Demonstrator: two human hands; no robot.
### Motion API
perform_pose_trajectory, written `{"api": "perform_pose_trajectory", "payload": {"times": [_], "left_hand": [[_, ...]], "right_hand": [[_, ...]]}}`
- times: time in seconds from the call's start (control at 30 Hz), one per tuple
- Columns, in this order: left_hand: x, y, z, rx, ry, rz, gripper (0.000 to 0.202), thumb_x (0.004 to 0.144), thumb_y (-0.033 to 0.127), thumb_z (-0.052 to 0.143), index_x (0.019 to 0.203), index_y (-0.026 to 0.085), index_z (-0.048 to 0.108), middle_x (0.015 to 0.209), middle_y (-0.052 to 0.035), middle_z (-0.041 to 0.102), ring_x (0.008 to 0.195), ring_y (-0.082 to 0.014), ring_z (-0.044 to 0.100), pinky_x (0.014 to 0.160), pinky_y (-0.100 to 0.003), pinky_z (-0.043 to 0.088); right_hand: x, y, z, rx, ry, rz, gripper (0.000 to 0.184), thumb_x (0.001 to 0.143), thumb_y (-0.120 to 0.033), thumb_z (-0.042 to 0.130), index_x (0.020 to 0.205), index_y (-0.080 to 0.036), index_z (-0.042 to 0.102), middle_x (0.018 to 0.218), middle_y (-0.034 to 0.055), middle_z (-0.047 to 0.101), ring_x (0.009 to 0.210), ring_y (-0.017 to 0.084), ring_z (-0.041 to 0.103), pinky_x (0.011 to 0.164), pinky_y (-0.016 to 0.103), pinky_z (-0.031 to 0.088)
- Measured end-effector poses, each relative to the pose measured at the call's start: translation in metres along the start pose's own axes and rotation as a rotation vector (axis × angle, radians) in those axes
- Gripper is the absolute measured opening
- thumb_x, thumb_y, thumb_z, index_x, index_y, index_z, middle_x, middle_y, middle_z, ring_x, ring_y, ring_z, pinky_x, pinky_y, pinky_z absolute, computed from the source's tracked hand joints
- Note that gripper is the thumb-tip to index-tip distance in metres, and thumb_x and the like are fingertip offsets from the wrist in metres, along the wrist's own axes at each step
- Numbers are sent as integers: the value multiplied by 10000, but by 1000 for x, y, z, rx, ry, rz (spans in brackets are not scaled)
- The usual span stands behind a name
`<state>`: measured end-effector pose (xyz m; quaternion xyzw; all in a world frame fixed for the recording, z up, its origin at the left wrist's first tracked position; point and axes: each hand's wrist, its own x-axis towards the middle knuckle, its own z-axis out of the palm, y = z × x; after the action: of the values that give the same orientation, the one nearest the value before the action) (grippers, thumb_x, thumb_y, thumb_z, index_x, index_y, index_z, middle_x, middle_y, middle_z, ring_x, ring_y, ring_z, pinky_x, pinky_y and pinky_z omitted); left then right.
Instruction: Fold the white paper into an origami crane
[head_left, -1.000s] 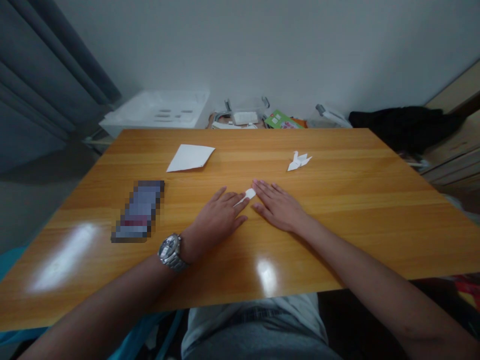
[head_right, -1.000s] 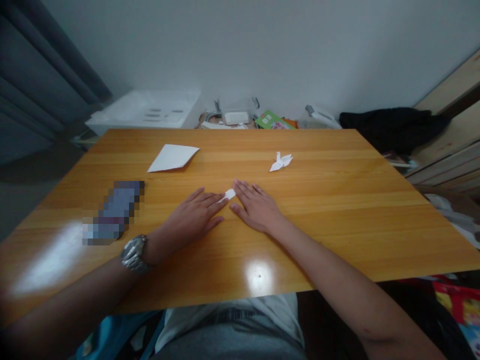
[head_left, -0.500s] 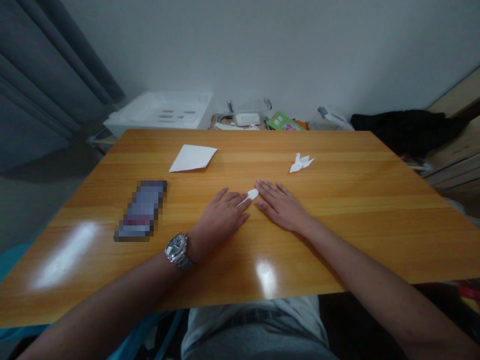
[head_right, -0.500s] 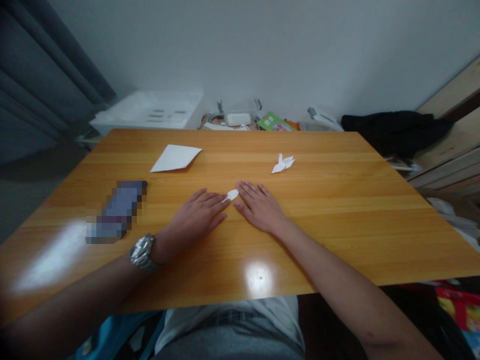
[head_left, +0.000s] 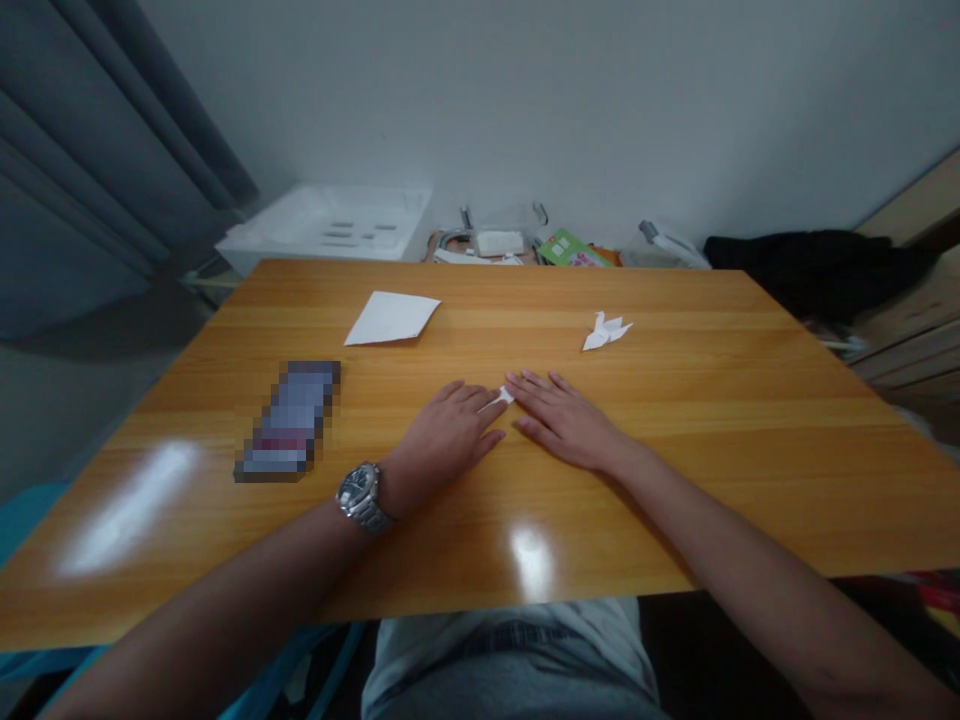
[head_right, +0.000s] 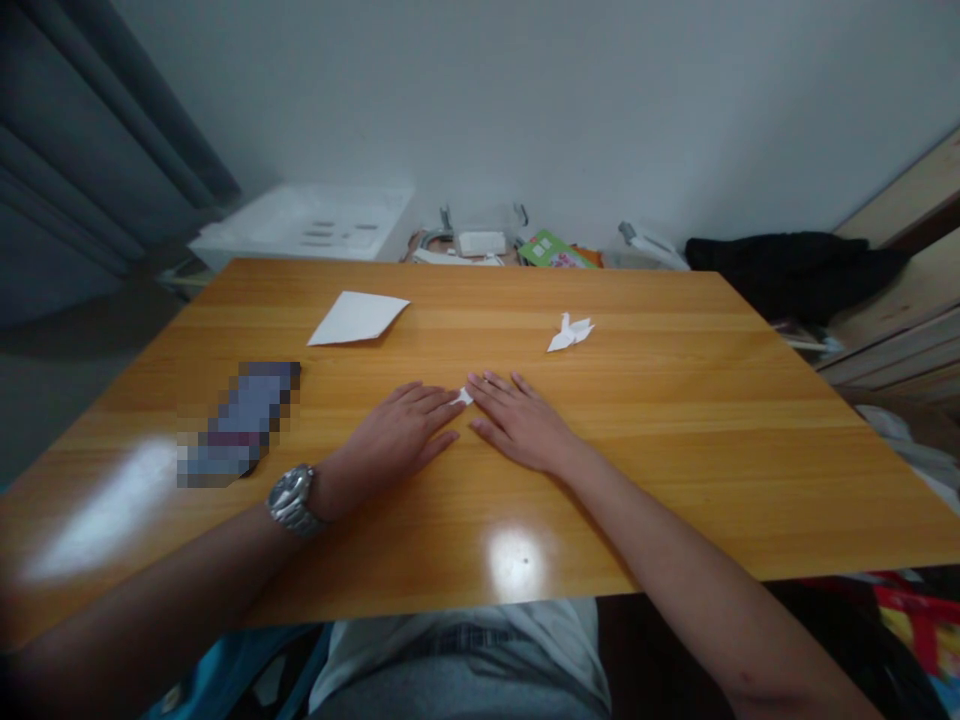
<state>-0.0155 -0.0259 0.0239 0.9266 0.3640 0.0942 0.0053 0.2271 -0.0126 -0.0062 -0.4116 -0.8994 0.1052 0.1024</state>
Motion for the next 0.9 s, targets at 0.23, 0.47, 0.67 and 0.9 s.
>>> {"api": "perform_pose_trajectory", "payload": {"times": [0.23,0.47,0.67,0.9], "left_hand": [[0,-3,3,-26,24,21,397,1022,344,529,1371,157,551,1340,-106,625,1252,-266,548,1141,-448,358],[1,-3,6,-65,29,-6,361,1016,326,530,1340,172,572,1286,-109,641,1159,-261,582,1077,-442,415],[1,-1,6,-78,32,-15,367,1015,319,532,1353,182,564,1291,-115,638,1157,-261,584,1070,-448,419],[0,0,3,-90,45,-24,365,1004,304,547,1343,171,574,1288,-120,647,1168,-269,589,1074,-451,423]], "right_hand": [[3,-8,-4,-31,11,45,567,1064,-486,350,1566,-225,394,1622,77,402,1515,254,347,1245,530,262],[5,-11,-6,-65,18,45,557,1065,-477,355,1548,-208,427,1610,78,426,1500,258,372,1241,509,281],[5,-11,-3,-66,33,40,547,1061,-481,365,1537,-223,447,1600,92,440,1494,280,380,1233,534,285],[5,-10,-1,33,75,77,506,1088,-407,270,1536,-249,444,1598,43,447,1493,227,389,1239,505,296]]}}
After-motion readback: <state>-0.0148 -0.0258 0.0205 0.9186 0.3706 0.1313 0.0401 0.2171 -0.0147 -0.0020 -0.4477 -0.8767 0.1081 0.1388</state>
